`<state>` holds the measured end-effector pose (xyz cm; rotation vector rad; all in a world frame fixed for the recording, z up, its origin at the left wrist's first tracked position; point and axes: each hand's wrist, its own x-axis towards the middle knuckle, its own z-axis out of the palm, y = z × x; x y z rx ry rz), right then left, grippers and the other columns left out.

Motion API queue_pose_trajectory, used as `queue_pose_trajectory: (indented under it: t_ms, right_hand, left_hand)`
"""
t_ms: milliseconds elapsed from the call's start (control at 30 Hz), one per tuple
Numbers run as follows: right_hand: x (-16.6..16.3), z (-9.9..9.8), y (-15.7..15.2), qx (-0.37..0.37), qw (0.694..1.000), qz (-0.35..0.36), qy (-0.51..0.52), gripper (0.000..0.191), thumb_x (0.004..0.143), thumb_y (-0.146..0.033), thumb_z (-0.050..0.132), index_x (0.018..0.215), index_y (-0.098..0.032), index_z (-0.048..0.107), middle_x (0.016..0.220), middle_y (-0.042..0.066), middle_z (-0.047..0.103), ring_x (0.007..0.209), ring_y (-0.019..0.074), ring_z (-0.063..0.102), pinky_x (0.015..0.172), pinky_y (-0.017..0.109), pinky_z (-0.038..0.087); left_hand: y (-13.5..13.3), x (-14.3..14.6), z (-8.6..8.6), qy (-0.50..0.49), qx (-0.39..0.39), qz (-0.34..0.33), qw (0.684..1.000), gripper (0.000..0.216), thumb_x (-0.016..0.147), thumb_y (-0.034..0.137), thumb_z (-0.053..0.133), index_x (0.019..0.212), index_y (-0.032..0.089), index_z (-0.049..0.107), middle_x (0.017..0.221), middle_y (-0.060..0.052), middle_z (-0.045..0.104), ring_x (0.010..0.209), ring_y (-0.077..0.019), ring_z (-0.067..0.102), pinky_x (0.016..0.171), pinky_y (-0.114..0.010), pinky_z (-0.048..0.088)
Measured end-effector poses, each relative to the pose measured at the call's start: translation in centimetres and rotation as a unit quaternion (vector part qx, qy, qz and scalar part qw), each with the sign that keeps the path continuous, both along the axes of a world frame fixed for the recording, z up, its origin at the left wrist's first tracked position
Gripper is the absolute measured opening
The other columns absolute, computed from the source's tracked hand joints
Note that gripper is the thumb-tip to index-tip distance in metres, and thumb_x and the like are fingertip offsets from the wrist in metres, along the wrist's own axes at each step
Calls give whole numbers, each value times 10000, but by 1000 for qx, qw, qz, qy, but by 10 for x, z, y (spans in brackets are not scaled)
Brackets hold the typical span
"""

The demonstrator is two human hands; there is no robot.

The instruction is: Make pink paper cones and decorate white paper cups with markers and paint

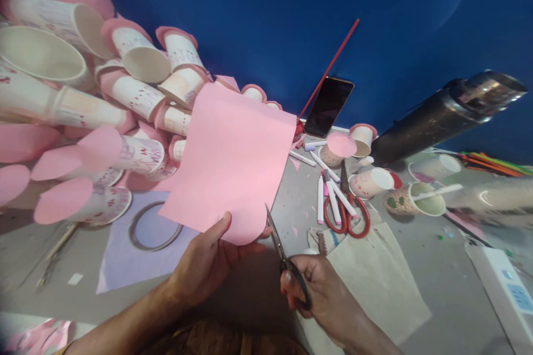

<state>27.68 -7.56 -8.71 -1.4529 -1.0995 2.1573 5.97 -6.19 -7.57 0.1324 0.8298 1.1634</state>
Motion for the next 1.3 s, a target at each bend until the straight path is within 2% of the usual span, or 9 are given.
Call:
queue_pose_trajectory:
  t_ms: [167, 333, 467, 633, 867, 1100, 1300]
  right_hand:
    - [-3, -1, -2, -6, 1000, -1, 7, 651, 712, -796, 729, 710, -163, 572, 517, -39, 488, 420, 33, 293, 384, 180, 186]
    - [-8, 10, 2, -11, 1000, 9, -2, 695, 678, -841, 713, 716, -158, 587, 510, -33, 500, 403, 30, 297, 371, 184, 174]
    - [-11, 16, 4, -22, 1000, 7, -14, 715, 643, -853, 730, 709, -156, 580, 514, -35, 499, 415, 26, 290, 370, 178, 151]
    - [-10, 15, 3, -10, 1000, 0, -6, 700, 654, -839, 734, 690, -161, 567, 496, -38, 493, 407, 25, 300, 372, 170, 171]
    - [-5, 12, 2, -9, 1000, 14, -11, 689, 663, -838, 728, 690, -169, 560, 494, -55, 471, 387, 20, 265, 352, 176, 144]
    - [-1, 7, 4, -1, 1000, 26, -3, 635, 726, -779, 733, 716, -163, 578, 509, -44, 498, 406, 29, 281, 367, 176, 172]
    - [-2, 15, 8, -14, 999, 32, -9, 648, 712, -786, 742, 736, -157, 586, 530, -29, 527, 406, 26, 278, 376, 180, 162]
  left_hand:
    - [-5, -1, -5, 2, 8, -6, 1000, 456, 987, 424, 584, 1272, 84, 689, 1157, -189, 765, 965, -323, 757, 765, -400, 628]
    - [-7, 0, -3, 17, 0, -8, 1000, 463, 969, 423, 615, 1240, 59, 708, 1041, -186, 790, 1006, -342, 746, 835, -429, 614]
    - [-8, -1, -4, 17, -7, -4, 1000, 468, 970, 423, 617, 1274, 75, 696, 1047, -175, 791, 1051, -348, 735, 850, -436, 615]
    - [-8, -3, -5, 4, 0, -4, 1000, 494, 965, 429, 627, 1308, 76, 680, 1063, -183, 789, 1059, -351, 734, 851, -432, 615]
    - [-10, -6, -7, 8, 21, -5, 1000, 456, 952, 438, 641, 1224, 83, 731, 1103, -182, 781, 1093, -356, 718, 912, -454, 599]
    - [-11, -8, -7, 30, 18, -26, 999, 454, 957, 452, 611, 1173, 75, 741, 1077, -188, 778, 985, -341, 737, 772, -411, 623]
    - [-13, -10, -4, 25, 18, -27, 999, 428, 954, 395, 610, 1207, 66, 717, 1130, -201, 764, 969, -338, 740, 766, -419, 629]
